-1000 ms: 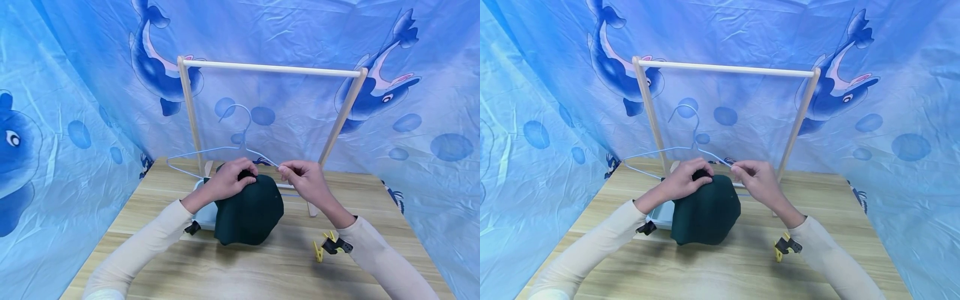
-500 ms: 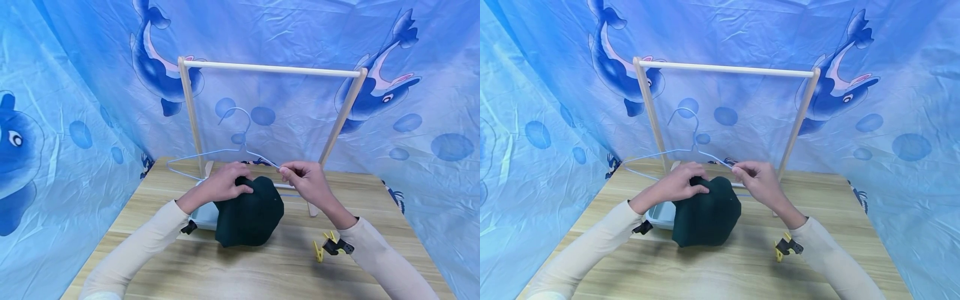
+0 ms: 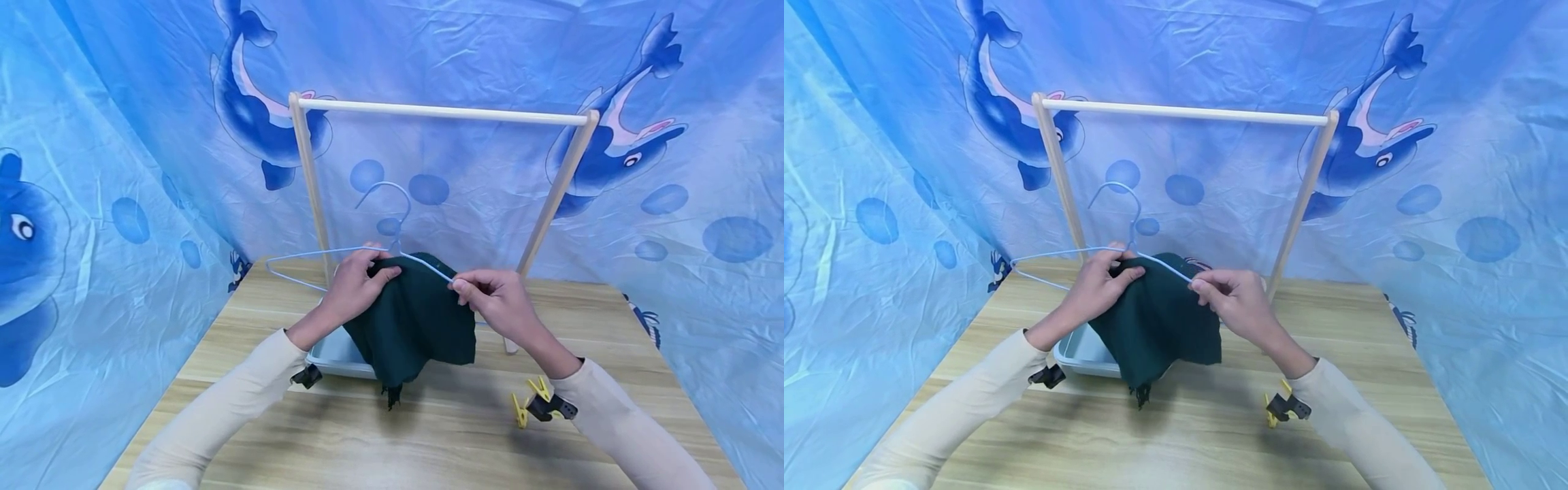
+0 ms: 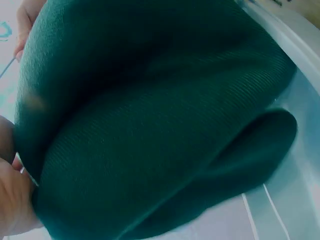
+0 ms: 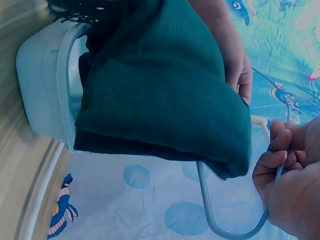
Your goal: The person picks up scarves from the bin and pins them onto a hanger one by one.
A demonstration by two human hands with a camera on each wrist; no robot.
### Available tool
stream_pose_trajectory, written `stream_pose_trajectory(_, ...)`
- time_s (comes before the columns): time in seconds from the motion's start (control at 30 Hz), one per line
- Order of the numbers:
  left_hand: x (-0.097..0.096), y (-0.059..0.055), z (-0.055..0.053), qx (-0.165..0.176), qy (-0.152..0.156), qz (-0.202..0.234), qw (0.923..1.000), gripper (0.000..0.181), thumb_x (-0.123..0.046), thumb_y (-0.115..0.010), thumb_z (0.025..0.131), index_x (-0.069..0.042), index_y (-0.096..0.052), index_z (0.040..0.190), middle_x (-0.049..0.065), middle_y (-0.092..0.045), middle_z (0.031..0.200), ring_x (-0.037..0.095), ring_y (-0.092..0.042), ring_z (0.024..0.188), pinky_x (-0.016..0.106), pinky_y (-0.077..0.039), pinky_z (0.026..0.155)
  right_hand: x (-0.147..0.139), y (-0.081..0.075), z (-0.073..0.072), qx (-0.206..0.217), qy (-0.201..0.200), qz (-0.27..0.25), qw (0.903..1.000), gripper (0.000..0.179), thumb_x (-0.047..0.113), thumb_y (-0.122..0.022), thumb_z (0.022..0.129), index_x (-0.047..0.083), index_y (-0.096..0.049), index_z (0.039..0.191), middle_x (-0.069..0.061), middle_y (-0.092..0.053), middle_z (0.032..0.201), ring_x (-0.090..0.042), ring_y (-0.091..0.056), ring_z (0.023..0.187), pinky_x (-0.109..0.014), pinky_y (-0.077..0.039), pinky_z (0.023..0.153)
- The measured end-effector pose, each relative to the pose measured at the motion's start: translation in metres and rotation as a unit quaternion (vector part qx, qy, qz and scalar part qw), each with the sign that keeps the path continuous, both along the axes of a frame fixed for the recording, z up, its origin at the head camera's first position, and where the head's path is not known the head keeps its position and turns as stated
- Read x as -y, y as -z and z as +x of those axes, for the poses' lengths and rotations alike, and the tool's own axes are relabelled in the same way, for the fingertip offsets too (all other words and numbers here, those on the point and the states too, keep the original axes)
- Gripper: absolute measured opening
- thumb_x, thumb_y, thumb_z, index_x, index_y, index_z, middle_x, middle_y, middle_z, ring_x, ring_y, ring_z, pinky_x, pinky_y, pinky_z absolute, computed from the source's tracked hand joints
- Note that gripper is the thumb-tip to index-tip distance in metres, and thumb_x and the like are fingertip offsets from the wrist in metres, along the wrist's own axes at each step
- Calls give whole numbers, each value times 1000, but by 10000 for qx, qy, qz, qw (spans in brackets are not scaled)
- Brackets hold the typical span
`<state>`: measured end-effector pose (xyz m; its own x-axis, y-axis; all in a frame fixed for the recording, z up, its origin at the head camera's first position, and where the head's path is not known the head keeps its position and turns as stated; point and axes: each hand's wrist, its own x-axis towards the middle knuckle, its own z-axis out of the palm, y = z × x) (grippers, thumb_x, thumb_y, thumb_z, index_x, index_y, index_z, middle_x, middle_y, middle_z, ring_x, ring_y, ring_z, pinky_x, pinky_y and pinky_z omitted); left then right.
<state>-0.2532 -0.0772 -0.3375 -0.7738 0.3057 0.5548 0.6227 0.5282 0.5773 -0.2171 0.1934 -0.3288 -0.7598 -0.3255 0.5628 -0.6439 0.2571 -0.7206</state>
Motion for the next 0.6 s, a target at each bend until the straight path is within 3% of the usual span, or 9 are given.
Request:
stream_pose_trajectory(0.13, -2, -3, 1, 137, 77, -236, 9996, 9, -22, -72, 97, -15, -71, 94, 1, -67, 96, 20, -60, 92, 41, -49, 84, 1, -2, 0, -41, 17, -34, 10000, 12, -3, -66, 96, -1, -77, 94, -7, -66, 70, -15, -54, 56, -24, -49, 54)
stream_pose_trajectory(0.23, -4, -4, 3, 182, -155, -367, 9990, 11, -25, -72, 97, -15, -70, 92, 2, -68, 96, 19, -61, 91, 40, -50, 84, 2, -4, 1, -69, 10, -38, 10000, 12, -2, -66, 97, 0, -77, 94, -6, -66, 70, -14, -54, 56, -24, -49, 54)
stream_pose_trajectory(0.4, -6, -5, 3, 231, -713, 29, 9972, 16, -22, -73, 97, -9, -67, 91, 7, -64, 92, 24, -60, 85, 39, -48, 77, 4, -5, 5, -108, -114, -3, 9999, 11, -3, -67, 96, 1, -78, 94, -6, -66, 70, -13, -54, 57, -25, -49, 53)
stream_pose_trajectory(0.5, -5, -6, 2, 297, -774, 246, 9963, 18, -20, -73, 97, -7, -62, 89, 10, -58, 87, 26, -55, 82, 38, -43, 73, 5, -5, 6, -98, -157, -2, 9998, 12, -4, -67, 95, 0, -78, 94, -5, -67, 70, -13, -54, 57, -25, -51, 53)
stream_pose_trajectory(0.6, -6, -6, 0, 283, -673, 32, 9973, 16, -22, -72, 97, -8, -67, 92, 9, -62, 88, 25, -58, 85, 38, -46, 76, 5, -6, 6, -54, -121, -9, 9999, 11, -2, -67, 96, 1, -78, 94, -5, -66, 70, -14, -54, 57, -25, -51, 53)
